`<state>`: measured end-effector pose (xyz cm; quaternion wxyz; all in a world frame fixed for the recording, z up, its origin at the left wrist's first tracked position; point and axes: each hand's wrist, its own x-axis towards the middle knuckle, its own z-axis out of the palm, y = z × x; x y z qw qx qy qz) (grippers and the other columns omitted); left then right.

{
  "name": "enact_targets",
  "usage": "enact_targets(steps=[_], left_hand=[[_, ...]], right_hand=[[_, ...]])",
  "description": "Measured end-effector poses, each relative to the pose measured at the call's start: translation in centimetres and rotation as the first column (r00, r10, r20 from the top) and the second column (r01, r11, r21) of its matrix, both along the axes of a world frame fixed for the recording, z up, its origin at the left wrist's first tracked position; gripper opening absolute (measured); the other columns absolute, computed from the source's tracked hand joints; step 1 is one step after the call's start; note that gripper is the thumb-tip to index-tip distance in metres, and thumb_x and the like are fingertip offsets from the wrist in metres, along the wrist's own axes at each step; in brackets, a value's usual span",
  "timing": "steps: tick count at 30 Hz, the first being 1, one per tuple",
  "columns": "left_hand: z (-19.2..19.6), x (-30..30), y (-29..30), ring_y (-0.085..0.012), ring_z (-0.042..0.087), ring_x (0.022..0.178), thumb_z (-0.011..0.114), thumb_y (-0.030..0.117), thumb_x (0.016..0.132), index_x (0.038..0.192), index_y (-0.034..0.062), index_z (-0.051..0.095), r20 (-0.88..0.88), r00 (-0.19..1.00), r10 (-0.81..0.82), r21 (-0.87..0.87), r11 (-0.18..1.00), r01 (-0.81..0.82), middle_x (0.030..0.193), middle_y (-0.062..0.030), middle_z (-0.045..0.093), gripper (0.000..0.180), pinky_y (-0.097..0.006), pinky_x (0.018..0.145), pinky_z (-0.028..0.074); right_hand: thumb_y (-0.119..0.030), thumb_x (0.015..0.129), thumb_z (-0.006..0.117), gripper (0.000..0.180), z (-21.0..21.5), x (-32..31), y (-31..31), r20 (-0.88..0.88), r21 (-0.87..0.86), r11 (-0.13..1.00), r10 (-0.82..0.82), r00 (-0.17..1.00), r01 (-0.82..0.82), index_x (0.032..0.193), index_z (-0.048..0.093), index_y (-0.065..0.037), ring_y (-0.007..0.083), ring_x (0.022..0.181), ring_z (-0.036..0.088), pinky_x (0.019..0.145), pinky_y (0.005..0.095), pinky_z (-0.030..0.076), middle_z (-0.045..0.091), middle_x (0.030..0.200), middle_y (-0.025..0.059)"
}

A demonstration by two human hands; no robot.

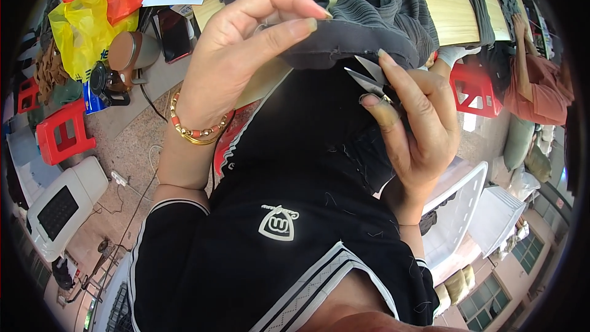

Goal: Trimming loose threads and inspecting hooks on grey garments in a workshop.

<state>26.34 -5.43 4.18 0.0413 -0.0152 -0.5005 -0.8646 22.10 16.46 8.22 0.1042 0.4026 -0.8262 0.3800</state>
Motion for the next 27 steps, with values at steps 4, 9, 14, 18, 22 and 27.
enact_targets(steps=[4,9,14,18,22,27], left_hand=[[0.6,-0.6,0.2,-0.0092,0.061,0.097,0.055,0.009,0.097,0.115,-0.0013,0.058,-0.014,0.999,-0.034,-0.085,0.996,0.033,0.109,-0.0073,0.064,0.021,-0.023,0.087,0.049],[0.1,-1.1,0.4,-0.0106,0.062,0.099,0.058,0.006,0.095,0.113,-0.0018,0.062,-0.014,0.998,-0.068,0.021,0.997,0.068,0.108,-0.0075,0.066,0.02,-0.024,0.089,0.049],[0.1,-1.0,0.8,-0.0112,0.063,0.101,0.058,0.007,0.095,0.119,-0.0029,0.06,0.046,0.993,-0.111,-0.033,0.993,0.112,0.111,-0.0089,0.066,0.026,-0.024,0.09,0.05],[0.2,-1.0,0.7,-0.0116,0.065,0.099,0.058,0.007,0.095,0.121,-0.0032,0.06,0.09,0.984,-0.153,-0.024,0.988,0.156,0.11,-0.0103,0.067,0.028,-0.025,0.089,0.052],[0.2,-1.3,0.7,-0.0117,0.066,0.098,0.059,0.006,0.094,0.12,-0.0022,0.06,0.055,0.991,-0.119,-0.09,0.988,0.123,0.109,-0.0107,0.068,0.028,-0.025,0.087,0.053],[0.5,-1.8,0.2,-0.0116,0.068,0.093,0.06,0.006,0.092,0.118,-0.0001,0.061,0.045,0.989,-0.141,-0.147,0.978,0.147,0.102,-0.0103,0.07,0.026,-0.024,0.083,0.055]], right_hand=[[-0.01,0.069,0.08,0.043,0.2,-0.8,0.1,-0.02,0.012,1.0,0.011,1.0,-0.011,0.109,0.07,0.001,0.018,0.075,0.055,0.066,0.0269,0.042,0.06,0.085,0.0081],[-0.008,0.064,0.082,0.047,-0.4,-1.9,0.5,-0.113,-0.018,0.998,0.054,0.992,-0.056,0.109,0.07,-0.002,0.0175,0.063,0.058,0.056,0.0277,0.047,0.057,0.08,0.0073],[-0.009,0.065,0.081,0.044,0.0,-2.0,0.4,-0.063,0.006,0.999,0.038,0.997,-0.037,0.108,0.071,-0.003,0.0167,0.063,0.057,0.056,0.0276,0.046,0.057,0.079,0.0064],[-0.011,0.067,0.081,0.041,0.4,-2.4,0.7,-0.058,0.045,0.996,0.077,0.995,-0.074,0.106,0.072,-0.004,0.0163,0.063,0.057,0.056,0.0282,0.046,0.057,0.079,0.0061],[-0.012,0.067,0.081,0.039,0.6,-2.7,0.7,-0.048,0.073,0.994,0.09,0.995,-0.087,0.105,0.072,-0.004,0.0162,0.062,0.058,0.055,0.0287,0.046,0.058,0.079,0.0058],[-0.01,0.07,0.079,0.044,1.4,-2.4,0.7,0.039,0.15,0.982,0.105,0.994,-0.11,0.112,0.07,0.002,0.0172,0.074,0.055,0.066,0.0248,0.043,0.057,0.083,0.0083]])
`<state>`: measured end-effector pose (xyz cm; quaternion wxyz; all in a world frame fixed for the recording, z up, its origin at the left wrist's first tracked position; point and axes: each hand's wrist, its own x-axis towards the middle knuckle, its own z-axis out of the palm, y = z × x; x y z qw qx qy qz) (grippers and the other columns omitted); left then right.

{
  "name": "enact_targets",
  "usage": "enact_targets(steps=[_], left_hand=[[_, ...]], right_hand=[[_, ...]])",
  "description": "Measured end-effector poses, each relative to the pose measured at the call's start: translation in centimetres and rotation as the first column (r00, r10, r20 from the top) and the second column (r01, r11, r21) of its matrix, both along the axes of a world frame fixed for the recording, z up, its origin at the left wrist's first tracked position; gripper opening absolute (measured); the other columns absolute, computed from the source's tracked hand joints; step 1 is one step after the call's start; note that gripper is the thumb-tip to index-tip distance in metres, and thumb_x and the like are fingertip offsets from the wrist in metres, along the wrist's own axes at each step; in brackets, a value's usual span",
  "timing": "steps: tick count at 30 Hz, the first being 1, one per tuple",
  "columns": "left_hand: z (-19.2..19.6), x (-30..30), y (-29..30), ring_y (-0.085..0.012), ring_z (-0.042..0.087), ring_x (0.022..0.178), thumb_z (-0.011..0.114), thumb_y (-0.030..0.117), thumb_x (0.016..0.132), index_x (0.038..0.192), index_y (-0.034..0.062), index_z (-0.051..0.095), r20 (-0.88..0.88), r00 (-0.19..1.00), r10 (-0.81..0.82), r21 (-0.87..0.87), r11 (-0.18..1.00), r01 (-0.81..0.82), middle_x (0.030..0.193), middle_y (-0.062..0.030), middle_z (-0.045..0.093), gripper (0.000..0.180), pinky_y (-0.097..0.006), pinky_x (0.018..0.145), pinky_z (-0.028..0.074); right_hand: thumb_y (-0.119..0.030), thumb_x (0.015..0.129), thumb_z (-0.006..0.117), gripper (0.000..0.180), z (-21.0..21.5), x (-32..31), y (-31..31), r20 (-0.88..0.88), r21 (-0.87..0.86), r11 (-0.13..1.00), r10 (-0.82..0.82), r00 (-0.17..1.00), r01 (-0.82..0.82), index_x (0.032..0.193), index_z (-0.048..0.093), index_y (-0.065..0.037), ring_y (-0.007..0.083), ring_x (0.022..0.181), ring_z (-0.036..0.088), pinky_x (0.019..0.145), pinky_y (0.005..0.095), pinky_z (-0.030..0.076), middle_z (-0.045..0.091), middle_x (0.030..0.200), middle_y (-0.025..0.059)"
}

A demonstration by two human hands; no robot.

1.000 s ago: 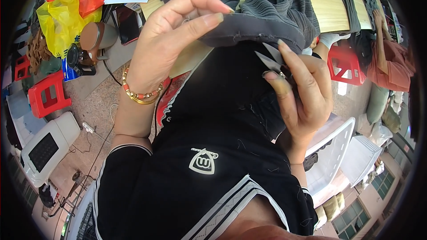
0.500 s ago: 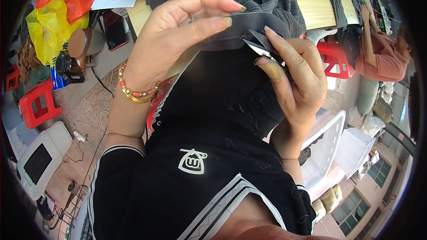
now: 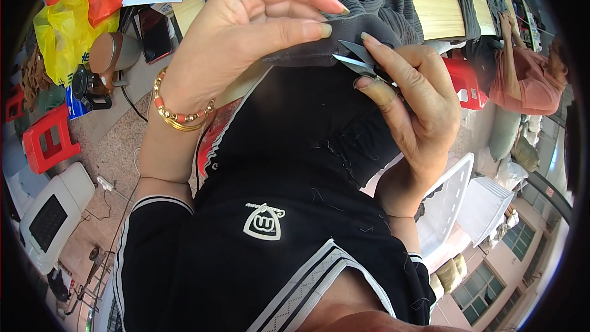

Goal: Trimming loose threads and inspecting hooks on grey garments in a workshop.

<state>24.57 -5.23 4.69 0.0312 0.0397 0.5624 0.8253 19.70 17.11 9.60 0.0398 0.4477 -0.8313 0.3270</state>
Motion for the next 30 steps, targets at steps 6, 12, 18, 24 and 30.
enact_targets(steps=[6,12,18,24,30], left_hand=[[0.6,-0.6,-0.3,-0.0103,0.068,0.088,0.06,0.005,0.092,0.118,-0.0001,0.059,0.028,0.999,-0.024,-0.101,0.995,0.026,0.095,-0.0071,0.071,0.027,-0.022,0.08,0.055],[0.4,-0.8,-0.6,-0.0078,0.067,0.085,0.06,0.005,0.091,0.118,0.0,0.06,0.018,0.999,-0.047,-0.108,0.993,0.049,0.092,-0.0053,0.07,0.027,-0.02,0.08,0.054],[0.0,-1.0,-0.7,-0.0076,0.067,0.087,0.061,0.006,0.092,0.118,0.0006,0.06,0.009,0.998,-0.068,-0.079,0.995,0.068,0.093,-0.0051,0.071,0.027,-0.02,0.08,0.053],[-0.6,-1.3,-0.9,-0.0074,0.067,0.088,0.061,0.007,0.092,0.118,0.0011,0.06,0.01,0.997,-0.076,-0.067,0.995,0.077,0.093,-0.0051,0.071,0.027,-0.02,0.081,0.053],[-0.1,-1.6,-1.1,-0.0074,0.067,0.09,0.063,0.009,0.092,0.119,0.0019,0.06,0.029,0.988,-0.153,-0.01,0.988,0.153,0.096,-0.0048,0.07,0.028,-0.019,0.083,0.051]], right_hand=[[-0.014,0.063,0.08,0.04,-0.6,-0.8,-0.1,-0.158,-0.017,0.999,0.047,0.986,-0.05,0.101,0.073,-0.004,0.0155,0.061,0.057,0.052,0.0275,0.042,0.057,0.076,0.005],[-0.015,0.062,0.08,0.039,-1.0,-1.2,-0.3,-0.192,-0.063,0.994,0.074,0.979,-0.088,0.1,0.074,-0.004,0.014,0.06,0.056,0.051,0.0269,0.038,0.057,0.075,0.0037],[-0.016,0.063,0.079,0.038,-1.3,-1.3,-0.1,-0.177,-0.077,0.993,0.075,0.981,-0.09,0.1,0.074,-0.005,0.013,0.06,0.055,0.051,0.026,0.034,0.058,0.075,0.0028],[-0.019,0.064,0.08,0.041,-1.1,-1.6,0.0,-0.157,-0.049,0.995,0.078,0.985,-0.086,0.102,0.074,-0.006,0.0129,0.062,0.055,0.052,0.0259,0.034,0.058,0.075,0.0028],[-0.019,0.065,0.08,0.042,-0.8,-1.7,0.2,-0.144,-0.04,0.995,0.081,0.986,-0.087,0.104,0.073,-0.006,0.0137,0.061,0.054,0.052,0.0268,0.036,0.057,0.076,0.0038]])
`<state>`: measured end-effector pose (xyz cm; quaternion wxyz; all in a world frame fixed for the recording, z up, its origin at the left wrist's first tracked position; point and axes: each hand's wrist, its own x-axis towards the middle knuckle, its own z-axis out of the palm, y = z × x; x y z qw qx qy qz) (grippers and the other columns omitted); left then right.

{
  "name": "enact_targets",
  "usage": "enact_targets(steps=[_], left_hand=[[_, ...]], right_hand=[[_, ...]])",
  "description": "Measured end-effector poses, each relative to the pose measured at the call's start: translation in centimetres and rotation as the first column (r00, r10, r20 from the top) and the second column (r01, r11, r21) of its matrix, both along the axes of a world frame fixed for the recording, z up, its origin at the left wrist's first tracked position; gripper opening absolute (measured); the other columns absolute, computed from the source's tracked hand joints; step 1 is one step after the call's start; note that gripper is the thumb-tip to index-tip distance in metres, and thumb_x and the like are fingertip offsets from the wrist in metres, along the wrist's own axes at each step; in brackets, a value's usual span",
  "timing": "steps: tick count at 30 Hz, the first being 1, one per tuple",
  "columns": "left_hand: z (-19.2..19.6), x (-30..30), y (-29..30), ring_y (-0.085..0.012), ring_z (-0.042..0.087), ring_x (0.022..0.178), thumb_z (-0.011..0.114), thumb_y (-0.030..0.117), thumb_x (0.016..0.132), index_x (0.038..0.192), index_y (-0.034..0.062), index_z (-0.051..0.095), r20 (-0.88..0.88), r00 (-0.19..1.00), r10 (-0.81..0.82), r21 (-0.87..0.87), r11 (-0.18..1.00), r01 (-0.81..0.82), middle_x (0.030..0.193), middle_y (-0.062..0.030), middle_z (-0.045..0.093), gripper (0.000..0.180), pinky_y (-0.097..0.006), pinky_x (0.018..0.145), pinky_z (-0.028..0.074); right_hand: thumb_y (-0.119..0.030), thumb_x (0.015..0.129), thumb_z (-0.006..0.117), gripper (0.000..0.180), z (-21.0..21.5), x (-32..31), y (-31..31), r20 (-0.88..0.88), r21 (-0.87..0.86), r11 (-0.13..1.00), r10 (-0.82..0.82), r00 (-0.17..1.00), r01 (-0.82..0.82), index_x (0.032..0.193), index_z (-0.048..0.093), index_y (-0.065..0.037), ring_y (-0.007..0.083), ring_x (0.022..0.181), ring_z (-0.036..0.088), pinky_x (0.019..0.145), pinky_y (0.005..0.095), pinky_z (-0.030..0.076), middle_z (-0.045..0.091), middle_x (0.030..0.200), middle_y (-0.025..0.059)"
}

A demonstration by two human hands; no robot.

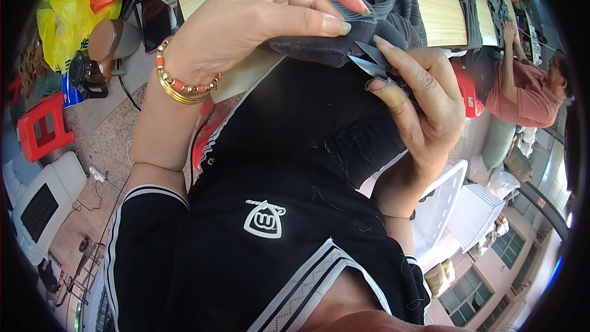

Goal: Trimming loose threads and inspecting hooks on grey garments in a workshop.

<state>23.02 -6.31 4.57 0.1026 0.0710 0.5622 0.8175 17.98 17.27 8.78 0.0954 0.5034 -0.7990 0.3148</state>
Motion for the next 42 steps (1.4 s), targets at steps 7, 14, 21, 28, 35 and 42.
enact_targets(steps=[7,14,21,28,35,42], left_hand=[[1.4,-1.5,-0.7,-0.0085,0.066,0.087,0.063,0.0,0.09,0.12,-0.0049,0.055,0.164,0.972,-0.166,0.206,0.97,0.13,0.095,-0.0069,0.068,0.031,-0.02,0.079,0.053],[1.8,-2.7,-0.4,-0.0082,0.065,0.083,0.063,0.003,0.091,0.12,-0.006,0.054,0.139,0.951,-0.278,0.225,0.944,0.243,0.093,-0.0068,0.068,0.032,-0.019,0.075,0.052],[1.2,-2.9,-0.3,-0.0086,0.066,0.083,0.063,0.002,0.091,0.119,-0.006,0.054,0.131,0.949,-0.286,0.276,0.93,0.242,0.093,-0.0076,0.069,0.031,-0.019,0.074,0.052],[-3.0,-4.7,-0.5,-0.0097,0.067,0.084,0.062,0.002,0.091,0.119,-0.0057,0.054,-0.574,0.754,-0.319,-0.09,0.94,0.329,0.094,-0.0083,0.069,0.03,-0.02,0.076,0.053],[-0.6,-4.3,-0.3,-0.0101,0.066,0.088,0.061,0.002,0.092,0.118,-0.0052,0.055,-0.288,0.925,-0.248,0.113,0.95,0.29,0.098,-0.0082,0.069,0.028,-0.02,0.079,0.053],[0.0,-2.0,0.5,-0.0075,0.066,0.094,0.064,0.011,0.092,0.118,0.0023,0.061,-0.037,0.998,-0.059,-0.018,0.998,0.059,0.101,-0.0047,0.069,0.028,-0.02,0.086,0.05]], right_hand=[[-0.011,0.073,0.077,0.041,1.7,0.0,0.5,0.11,0.14,0.99,0.018,0.994,-0.033,0.11,0.069,0.004,0.0178,0.074,0.056,0.066,0.0253,0.043,0.058,0.084,0.0095],[-0.016,0.069,0.078,0.04,1.1,-0.5,1.0,0.06,0.086,0.996,0.026,0.998,-0.031,0.106,0.071,-0.001,0.016,0.068,0.056,0.06,0.0266,0.038,0.059,0.081,0.0062],[-0.009,0.069,0.079,0.042,0.9,0.2,1.1,0.019,0.096,0.995,-0.02,1.0,0.019,0.108,0.07,0.004,0.0183,0.074,0.058,0.066,0.0261,0.045,0.061,0.084,0.01],[-0.02,0.064,0.079,0.037,-0.7,0.1,0.5,-0.103,-0.039,0.999,-0.04,0.994,0.037,0.099,0.074,-0.008,0.0122,0.063,0.056,0.055,0.028,0.03,0.061,0.076,0.0006],[-0.018,0.063,0.08,0.038,-0.7,0.2,0.6,-0.073,-0.132,0.991,-0.033,0.997,0.024,0.099,0.074,-0.006,0.0129,0.063,0.057,0.055,0.0257,0.035,0.061,0.075,0.0022],[-0.012,0.062,0.082,0.045,-0.9,0.5,0.6,-0.059,-0.157,0.987,-0.026,0.998,0.017,0.104,0.073,-0.003,0.0163,0.066,0.059,0.056,0.0264,0.045,0.06,0.078,0.0068]])
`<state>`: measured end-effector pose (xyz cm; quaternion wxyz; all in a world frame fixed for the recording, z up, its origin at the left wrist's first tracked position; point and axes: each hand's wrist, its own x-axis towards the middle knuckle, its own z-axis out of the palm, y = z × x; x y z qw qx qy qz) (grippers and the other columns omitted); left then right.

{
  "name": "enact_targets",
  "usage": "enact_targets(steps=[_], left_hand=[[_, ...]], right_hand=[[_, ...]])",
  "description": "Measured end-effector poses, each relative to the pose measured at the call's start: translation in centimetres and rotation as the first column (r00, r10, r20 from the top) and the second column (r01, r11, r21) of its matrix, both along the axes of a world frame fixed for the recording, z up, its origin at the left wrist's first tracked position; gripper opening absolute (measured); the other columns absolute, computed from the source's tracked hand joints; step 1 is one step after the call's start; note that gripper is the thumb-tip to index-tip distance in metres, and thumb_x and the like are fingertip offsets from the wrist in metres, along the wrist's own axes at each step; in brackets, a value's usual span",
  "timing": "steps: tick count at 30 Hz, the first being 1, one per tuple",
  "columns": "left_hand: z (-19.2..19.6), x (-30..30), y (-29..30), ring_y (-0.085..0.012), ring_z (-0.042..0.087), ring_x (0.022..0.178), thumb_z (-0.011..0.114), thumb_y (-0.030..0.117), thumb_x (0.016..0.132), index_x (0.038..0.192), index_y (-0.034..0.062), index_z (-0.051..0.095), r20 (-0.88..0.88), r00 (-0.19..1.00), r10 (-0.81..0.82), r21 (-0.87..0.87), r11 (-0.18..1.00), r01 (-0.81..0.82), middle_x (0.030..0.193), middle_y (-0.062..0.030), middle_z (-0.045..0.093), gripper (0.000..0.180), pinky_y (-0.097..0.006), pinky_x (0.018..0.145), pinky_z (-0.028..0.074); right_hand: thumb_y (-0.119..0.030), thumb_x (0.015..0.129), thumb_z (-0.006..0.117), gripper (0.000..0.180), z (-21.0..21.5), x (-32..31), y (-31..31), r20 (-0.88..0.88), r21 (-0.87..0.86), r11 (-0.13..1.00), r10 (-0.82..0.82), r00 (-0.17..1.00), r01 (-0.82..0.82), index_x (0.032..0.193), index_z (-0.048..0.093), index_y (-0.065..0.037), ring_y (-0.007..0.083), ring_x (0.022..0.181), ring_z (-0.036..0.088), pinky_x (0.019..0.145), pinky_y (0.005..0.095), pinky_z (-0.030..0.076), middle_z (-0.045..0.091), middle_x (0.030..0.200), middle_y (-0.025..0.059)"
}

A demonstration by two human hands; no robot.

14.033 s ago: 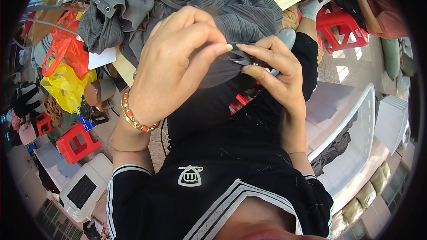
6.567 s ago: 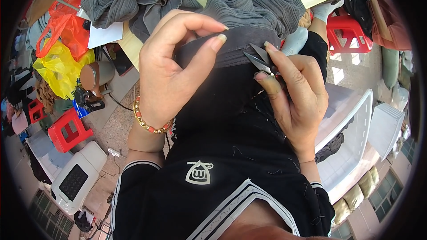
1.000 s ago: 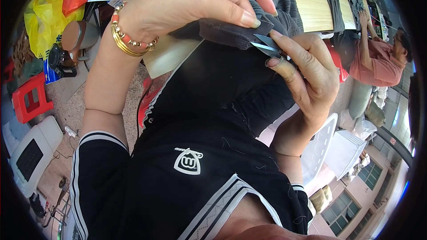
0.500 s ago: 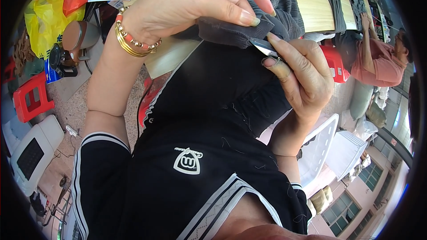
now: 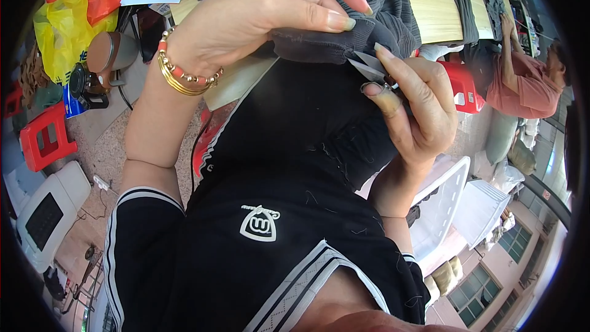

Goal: Trimming loose threads and inspecting hooks on grey garments in a workshop.

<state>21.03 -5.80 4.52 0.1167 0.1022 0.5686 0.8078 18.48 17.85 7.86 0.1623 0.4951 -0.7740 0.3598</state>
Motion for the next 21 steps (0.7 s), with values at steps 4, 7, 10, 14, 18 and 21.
enact_targets(steps=[4,7,10,14,18,21], left_hand=[[-0.1,0.08,-0.01,-0.0076,0.065,0.097,0.065,0.012,0.092,0.117,0.0023,0.061,0.023,1.0,-0.001,0.042,0.999,0.0,0.104,-0.0047,0.069,0.028,-0.02,0.089,0.049],[-0.25,0.09,0.0,-0.008,0.065,0.097,0.065,0.011,0.091,0.117,0.0021,0.061,0.022,1.0,0.002,0.055,0.998,-0.003,0.104,-0.0047,0.069,0.028,-0.021,0.088,0.049],[-0.14,0.2,0.21,-0.0081,0.065,0.096,0.064,0.011,0.092,0.117,0.0021,0.06,0.037,0.999,0.014,0.056,0.998,-0.016,0.104,-0.0046,0.069,0.028,-0.02,0.088,0.049],[0.36,0.33,0.23,-0.0087,0.065,0.092,0.063,0.007,0.092,0.114,0.0002,0.06,0.159,0.987,0.003,0.181,0.983,-0.032,0.101,-0.0059,0.068,0.024,-0.02,0.084,0.051],[0.31,0.39,0.27,-0.0092,0.065,0.089,0.063,0.003,0.091,0.111,-0.0016,0.06,0.252,0.968,-0.015,0.311,0.948,-0.066,0.097,-0.0063,0.067,0.02,-0.02,0.08,0.053],[0.38,0.44,0.24,-0.0091,0.065,0.088,0.063,0.003,0.092,0.111,-0.0014,0.06,0.26,0.965,-0.042,0.331,0.942,-0.049,0.097,-0.0062,0.067,0.02,-0.02,0.08,0.053]], right_hand=[[-0.008,0.061,0.082,0.046,0.0,0.1,-0.25,-0.001,0.027,1.0,0.013,1.0,-0.013,0.105,0.072,-0.001,0.018,0.066,0.06,0.057,0.0276,0.048,0.059,0.079,0.0082],[-0.008,0.062,0.082,0.046,-0.35,0.02,-0.34,-0.027,0.019,1.0,0.023,0.999,-0.022,0.105,0.071,0.0,0.0182,0.065,0.06,0.056,0.0281,0.048,0.058,0.079,0.0083],[-0.007,0.062,0.082,0.045,-0.39,0.09,-0.41,-0.021,0.019,1.0,0.016,1.0,-0.015,0.105,0.071,0.0,0.0184,0.065,0.06,0.056,0.0284,0.048,0.058,0.079,0.0085],[-0.007,0.062,0.081,0.044,-0.47,0.12,-0.62,-0.04,0.012,1.0,0.001,0.999,0.0,0.104,0.071,0.0,0.0184,0.065,0.06,0.056,0.0284,0.049,0.058,0.078,0.0088],[-0.005,0.062,0.081,0.043,-0.58,0.05,-0.8,-0.044,0.007,1.0,-0.005,0.999,0.005,0.103,0.071,0.001,0.0181,0.065,0.06,0.056,0.0282,0.048,0.059,0.078,0.0087],[-0.004,0.062,0.081,0.041,-0.73,-0.22,-0.81,-0.038,-0.015,1.0,0.012,0.999,-0.013,0.102,0.071,0.001,0.0179,0.064,0.06,0.055,0.0278,0.048,0.059,0.078,0.0085]])
